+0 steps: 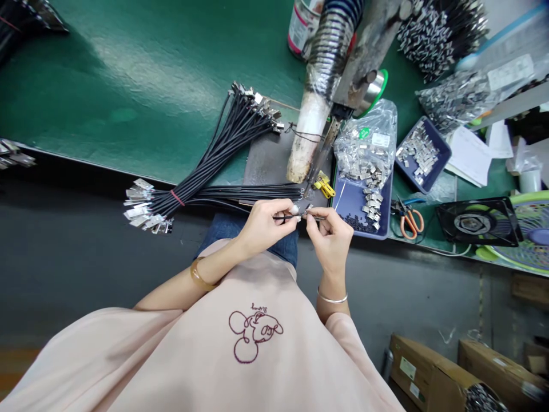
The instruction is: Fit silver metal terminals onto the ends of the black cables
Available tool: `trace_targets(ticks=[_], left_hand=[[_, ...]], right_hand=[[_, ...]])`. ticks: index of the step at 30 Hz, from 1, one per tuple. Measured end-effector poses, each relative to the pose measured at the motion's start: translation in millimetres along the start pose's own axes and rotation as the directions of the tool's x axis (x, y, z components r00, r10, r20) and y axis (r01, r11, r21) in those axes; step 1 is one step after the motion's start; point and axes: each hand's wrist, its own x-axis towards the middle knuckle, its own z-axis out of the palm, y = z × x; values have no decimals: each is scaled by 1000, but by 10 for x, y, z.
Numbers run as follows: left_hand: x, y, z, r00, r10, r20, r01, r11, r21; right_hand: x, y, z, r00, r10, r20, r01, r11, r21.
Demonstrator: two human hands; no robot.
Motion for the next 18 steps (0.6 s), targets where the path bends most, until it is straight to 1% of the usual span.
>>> trace_targets(ticks=[3,8,10,12,15,18], left_hand=[[3,-14,-3,1000,1,-9,-1,1000,-1],[2,-37,1,1000,12,-11,-12,1000,5],[1,-41,4,1000,12,-17,-12,1000,4],[1,-45,3,1000,6,-24,-6,1000,-5],[-1,-47,-6,1000,-8,-27,7,1000,-19],[2,-40,-20,1000,-5,-14,5,1000,-15]], right_hand=[[-19,5,22,1000,21,-2,-21,1000,21],[-32,2,59,999,3,-50,0,999,51],[-36,12,62,998,14,-56,-11,998,54],[-41,27,56,998,41,-43,-39,998,56],[-47,44,44,997,74,8,-74,995,63],[-44,34,48,998,60,10,-61,996,67]])
